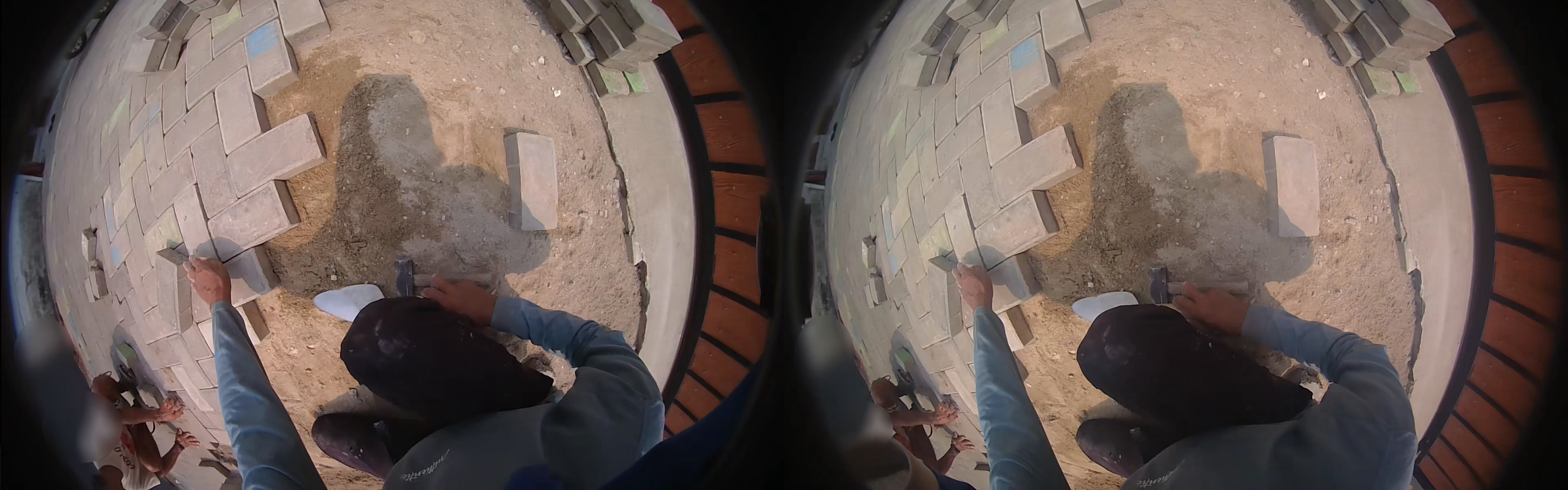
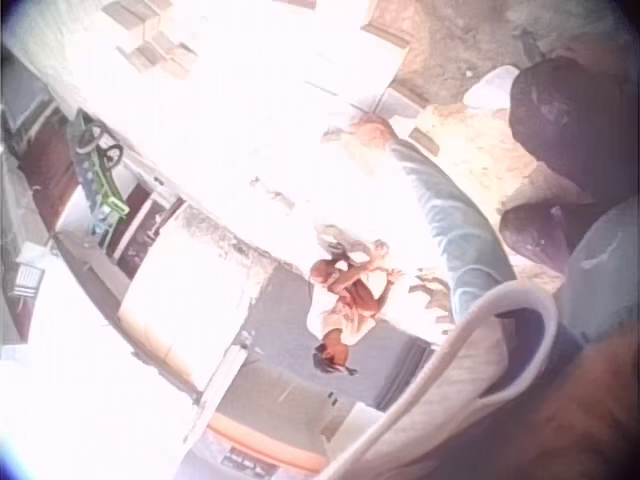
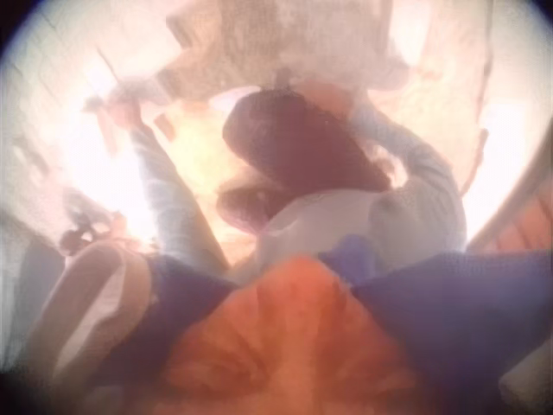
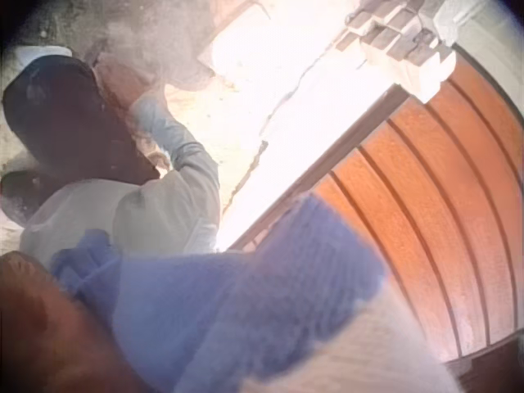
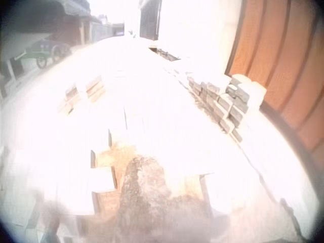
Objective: The person is laying paving stones on a prepared sand bed in a herringbone pattern. They use a trowel to spread sand and a hammer to tap the stones into place, ensuring they are level and secure.
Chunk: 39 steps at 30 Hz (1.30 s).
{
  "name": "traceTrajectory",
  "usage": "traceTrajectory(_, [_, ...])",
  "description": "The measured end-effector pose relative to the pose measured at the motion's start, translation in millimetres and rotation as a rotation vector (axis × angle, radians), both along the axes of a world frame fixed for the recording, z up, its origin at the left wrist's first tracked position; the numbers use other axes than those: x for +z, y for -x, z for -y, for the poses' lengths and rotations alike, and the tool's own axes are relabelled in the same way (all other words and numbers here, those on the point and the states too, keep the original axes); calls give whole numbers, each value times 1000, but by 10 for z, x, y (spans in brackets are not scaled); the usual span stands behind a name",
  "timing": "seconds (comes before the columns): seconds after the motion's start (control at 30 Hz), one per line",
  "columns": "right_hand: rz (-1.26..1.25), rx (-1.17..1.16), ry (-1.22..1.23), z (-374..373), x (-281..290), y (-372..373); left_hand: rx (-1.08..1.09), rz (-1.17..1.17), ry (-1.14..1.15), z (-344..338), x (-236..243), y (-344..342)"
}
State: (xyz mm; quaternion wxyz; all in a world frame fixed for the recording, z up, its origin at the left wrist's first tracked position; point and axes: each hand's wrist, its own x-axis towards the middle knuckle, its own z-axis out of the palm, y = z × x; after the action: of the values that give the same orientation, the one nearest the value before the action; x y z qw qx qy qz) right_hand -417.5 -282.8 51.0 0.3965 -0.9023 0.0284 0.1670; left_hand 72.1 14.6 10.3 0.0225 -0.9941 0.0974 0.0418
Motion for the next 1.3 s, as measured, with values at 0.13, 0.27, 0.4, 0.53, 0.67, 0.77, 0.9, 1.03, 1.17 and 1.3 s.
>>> traceTrajectory(0.13, [230,-171,77,-71,-69,221,-553,23,391,1260,43,192])
traceTrajectory(0.27, [-182,-582,186,283,257,934,-650,173,242,2019,-169,478])
traceTrajectory(0.4, [58,-276,451,190,341,884,-589,149,262,2028,-226,498])
traceTrajectory(0.53, [128,-198,455,-67,-136,204,-558,119,259,2160,-81,547])
traceTrajectory(0.67, [114,-69,539,3,-102,-62,-512,142,238,2090,-57,521])
traceTrajectory(0.77, [66,-105,486,25,-163,-4,-507,150,256,2068,-103,545])
traceTrajectory(0.9, [-16,-169,238,111,-368,253,-495,134,257,2130,-78,570])
traceTrajectory(1.03, [-165,-649,-565,267,-233,103,-496,148,269,2145,-42,567])
traceTrajectory(1.17, [-203,-1246,-1121,423,109,-862,-481,146,273,2061,-56,571])
traceTrajectory(1.3, [-35,-1335,-1181,633,-214,-2140,-480,148,299,2158,-56,560])
